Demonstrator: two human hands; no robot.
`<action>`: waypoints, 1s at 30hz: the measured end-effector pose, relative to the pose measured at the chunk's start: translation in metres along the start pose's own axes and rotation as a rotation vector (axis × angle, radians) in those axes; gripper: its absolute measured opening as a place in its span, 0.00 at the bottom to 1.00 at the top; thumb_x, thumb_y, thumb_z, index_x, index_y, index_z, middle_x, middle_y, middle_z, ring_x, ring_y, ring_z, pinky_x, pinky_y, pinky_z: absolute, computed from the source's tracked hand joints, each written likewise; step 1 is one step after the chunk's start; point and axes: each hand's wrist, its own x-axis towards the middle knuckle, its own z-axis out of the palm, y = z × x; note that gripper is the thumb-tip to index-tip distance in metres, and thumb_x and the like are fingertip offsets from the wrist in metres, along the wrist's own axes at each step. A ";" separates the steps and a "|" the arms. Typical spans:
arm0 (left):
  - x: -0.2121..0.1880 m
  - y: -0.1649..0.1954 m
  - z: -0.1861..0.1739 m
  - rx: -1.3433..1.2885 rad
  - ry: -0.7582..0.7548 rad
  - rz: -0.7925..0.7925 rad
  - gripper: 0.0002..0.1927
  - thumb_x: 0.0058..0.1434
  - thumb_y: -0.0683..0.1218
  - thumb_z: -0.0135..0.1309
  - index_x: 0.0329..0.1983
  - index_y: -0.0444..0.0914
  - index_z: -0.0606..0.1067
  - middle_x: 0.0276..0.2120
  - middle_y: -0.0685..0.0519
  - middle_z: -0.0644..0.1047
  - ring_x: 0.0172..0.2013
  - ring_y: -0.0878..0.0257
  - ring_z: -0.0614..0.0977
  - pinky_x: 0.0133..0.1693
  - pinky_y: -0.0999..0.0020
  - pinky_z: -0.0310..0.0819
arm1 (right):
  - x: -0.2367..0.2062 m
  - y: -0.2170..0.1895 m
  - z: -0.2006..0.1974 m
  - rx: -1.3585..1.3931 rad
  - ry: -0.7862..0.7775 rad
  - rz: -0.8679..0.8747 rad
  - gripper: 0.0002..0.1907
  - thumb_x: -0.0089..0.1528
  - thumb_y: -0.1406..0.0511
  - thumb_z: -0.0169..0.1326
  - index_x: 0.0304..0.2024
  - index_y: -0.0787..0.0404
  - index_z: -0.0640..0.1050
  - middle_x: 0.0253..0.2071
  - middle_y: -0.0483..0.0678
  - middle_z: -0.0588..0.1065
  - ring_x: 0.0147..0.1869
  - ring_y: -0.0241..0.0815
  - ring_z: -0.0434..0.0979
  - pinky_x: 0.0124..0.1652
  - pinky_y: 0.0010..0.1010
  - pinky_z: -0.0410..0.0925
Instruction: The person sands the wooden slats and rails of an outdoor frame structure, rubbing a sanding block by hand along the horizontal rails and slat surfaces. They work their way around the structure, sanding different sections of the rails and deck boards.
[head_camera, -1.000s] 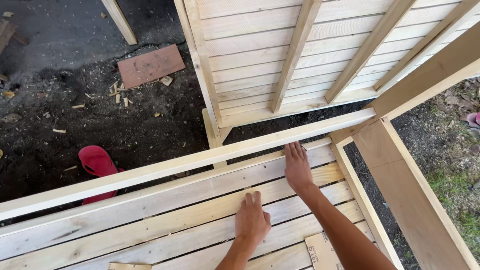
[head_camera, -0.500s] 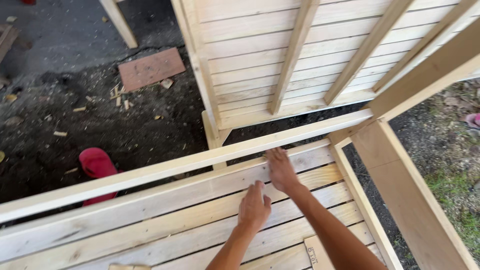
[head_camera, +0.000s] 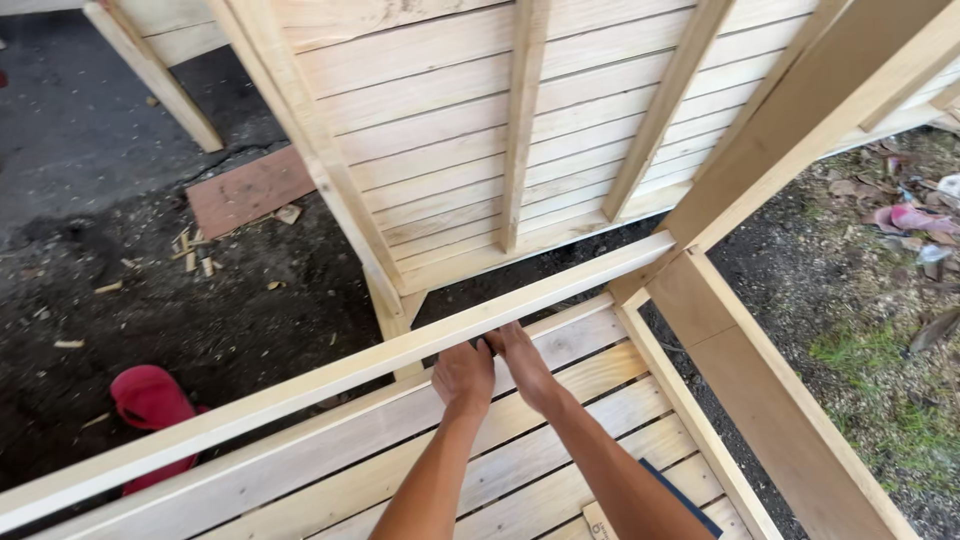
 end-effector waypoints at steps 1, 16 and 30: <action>0.004 0.004 0.003 0.046 -0.031 -0.008 0.16 0.64 0.53 0.54 0.49 0.40 0.76 0.47 0.43 0.80 0.49 0.43 0.81 0.50 0.48 0.74 | -0.003 -0.002 0.000 -0.002 -0.007 0.025 0.30 0.72 0.50 0.32 0.73 0.52 0.56 0.67 0.54 0.70 0.71 0.44 0.69 0.68 0.33 0.59; 0.028 -0.038 0.008 0.296 0.204 0.558 0.09 0.61 0.42 0.51 0.42 0.34 0.77 0.38 0.39 0.79 0.39 0.44 0.81 0.41 0.51 0.76 | -0.005 -0.026 -0.041 -1.513 -0.059 -0.336 0.26 0.64 0.56 0.52 0.62 0.58 0.67 0.67 0.55 0.64 0.76 0.55 0.51 0.70 0.58 0.36; 0.010 -0.068 0.013 0.426 0.269 1.024 0.28 0.56 0.38 0.52 0.62 0.29 0.71 0.58 0.39 0.75 0.60 0.46 0.75 0.62 0.54 0.68 | -0.010 -0.034 -0.028 -1.554 -0.048 -0.228 0.29 0.66 0.54 0.51 0.67 0.56 0.63 0.71 0.51 0.61 0.79 0.50 0.49 0.73 0.54 0.35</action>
